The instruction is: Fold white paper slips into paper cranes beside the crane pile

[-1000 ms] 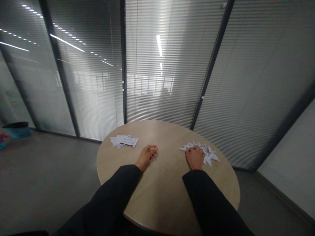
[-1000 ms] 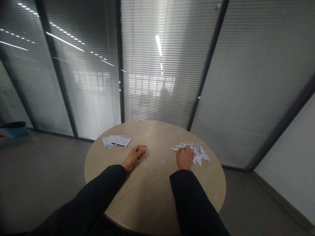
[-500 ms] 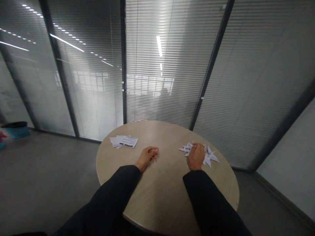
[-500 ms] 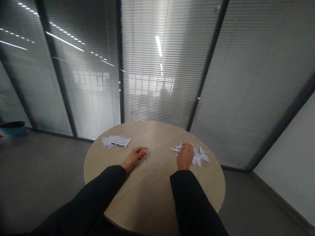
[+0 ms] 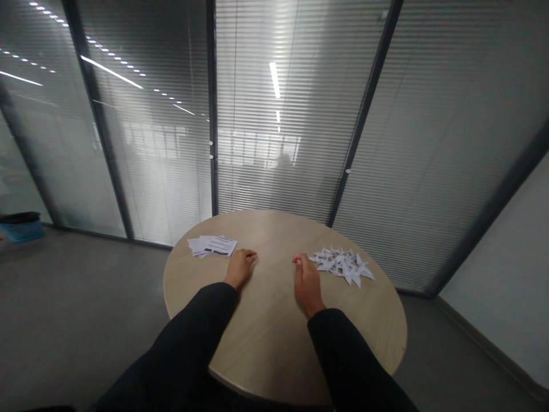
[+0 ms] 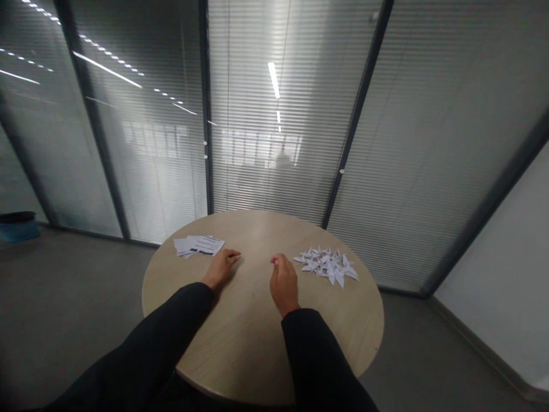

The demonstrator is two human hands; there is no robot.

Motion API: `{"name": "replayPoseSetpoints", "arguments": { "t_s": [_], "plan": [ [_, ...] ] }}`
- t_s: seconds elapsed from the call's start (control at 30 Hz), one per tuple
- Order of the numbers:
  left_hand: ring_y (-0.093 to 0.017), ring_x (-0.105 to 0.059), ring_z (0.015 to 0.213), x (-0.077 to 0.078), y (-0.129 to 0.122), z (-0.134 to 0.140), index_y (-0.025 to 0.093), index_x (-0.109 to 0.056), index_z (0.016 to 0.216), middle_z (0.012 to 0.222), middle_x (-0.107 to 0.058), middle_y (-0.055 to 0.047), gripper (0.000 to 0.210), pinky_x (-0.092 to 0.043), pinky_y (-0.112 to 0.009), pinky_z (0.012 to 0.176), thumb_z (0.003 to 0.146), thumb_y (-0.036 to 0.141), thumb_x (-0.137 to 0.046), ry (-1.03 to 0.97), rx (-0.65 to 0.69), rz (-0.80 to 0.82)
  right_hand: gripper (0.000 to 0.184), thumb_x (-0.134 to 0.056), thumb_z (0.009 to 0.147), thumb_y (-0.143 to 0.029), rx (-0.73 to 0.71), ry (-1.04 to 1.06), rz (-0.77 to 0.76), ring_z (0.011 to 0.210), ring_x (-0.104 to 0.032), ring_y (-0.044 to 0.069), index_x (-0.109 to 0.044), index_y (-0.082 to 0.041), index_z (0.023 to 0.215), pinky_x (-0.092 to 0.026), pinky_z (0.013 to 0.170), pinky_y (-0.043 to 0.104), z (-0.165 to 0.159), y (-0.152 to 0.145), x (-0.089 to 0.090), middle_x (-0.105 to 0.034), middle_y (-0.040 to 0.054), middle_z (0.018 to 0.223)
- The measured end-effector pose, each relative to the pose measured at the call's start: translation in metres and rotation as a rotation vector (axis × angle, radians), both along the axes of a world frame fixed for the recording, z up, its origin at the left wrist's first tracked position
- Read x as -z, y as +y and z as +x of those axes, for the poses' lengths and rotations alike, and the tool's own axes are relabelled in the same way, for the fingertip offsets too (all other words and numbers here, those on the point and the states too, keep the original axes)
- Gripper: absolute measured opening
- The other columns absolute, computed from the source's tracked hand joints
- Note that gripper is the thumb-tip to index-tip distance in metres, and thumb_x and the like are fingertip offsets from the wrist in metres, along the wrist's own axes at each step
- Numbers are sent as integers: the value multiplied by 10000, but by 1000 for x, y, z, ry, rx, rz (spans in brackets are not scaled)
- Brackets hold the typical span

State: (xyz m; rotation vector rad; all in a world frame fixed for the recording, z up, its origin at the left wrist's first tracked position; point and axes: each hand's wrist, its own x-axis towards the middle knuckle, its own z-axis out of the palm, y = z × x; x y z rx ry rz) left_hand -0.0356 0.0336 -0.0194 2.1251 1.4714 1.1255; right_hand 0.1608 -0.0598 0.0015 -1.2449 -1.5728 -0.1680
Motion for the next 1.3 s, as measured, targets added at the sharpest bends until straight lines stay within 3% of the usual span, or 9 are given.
{"name": "replayPoseSetpoints", "arguments": {
  "t_s": [0.13,0.27,0.53,0.73,0.93,1.3],
  "plan": [
    [-262,-506,1163,3,11,-22,128,-631,1128,1185,-616,-152,346,-335,-348,1013,824,287,-584,133,-197,71,252,-269,915,-227,-52,-84,-85,773,-556,200,-513,-207,855,-421,745,312,5,4,13,-591,59,796],
    [-265,-495,1194,10,19,-39,113,-552,1216,1258,-575,-169,447,-334,-330,1006,812,293,-610,225,-310,-18,258,-265,906,-218,-61,-89,-120,771,-564,200,-518,-209,856,-429,747,315,16,10,24,-598,57,794],
    [-262,-570,1114,15,23,-47,111,-527,1217,1178,-623,-181,423,-411,-300,867,849,317,-564,331,-339,-183,254,-275,889,-233,-86,-72,-173,766,-582,195,-523,-199,845,-432,730,303,21,16,31,-615,61,800],
    [-248,-565,1123,10,20,-48,142,-562,1194,1196,-624,-153,375,-409,-289,866,848,285,-564,305,-337,-190,250,-292,871,-216,-92,-63,-175,760,-592,192,-540,-195,849,-435,721,299,23,17,31,-631,62,798],
    [-254,-592,1066,8,19,-49,154,-650,1039,1116,-668,-133,254,-420,-288,836,836,285,-572,260,-311,-199,273,-283,886,-235,-101,-53,-182,765,-597,194,-552,-193,860,-436,723,302,23,16,29,-637,65,809],
    [-259,-592,1060,11,22,-48,163,-653,1069,1099,-671,-140,275,-420,-301,842,854,291,-537,282,-315,-193,308,-306,884,-223,-103,-86,-211,822,-610,198,-610,-180,908,-450,775,318,28,24,36,-664,74,859]
  ]
}}
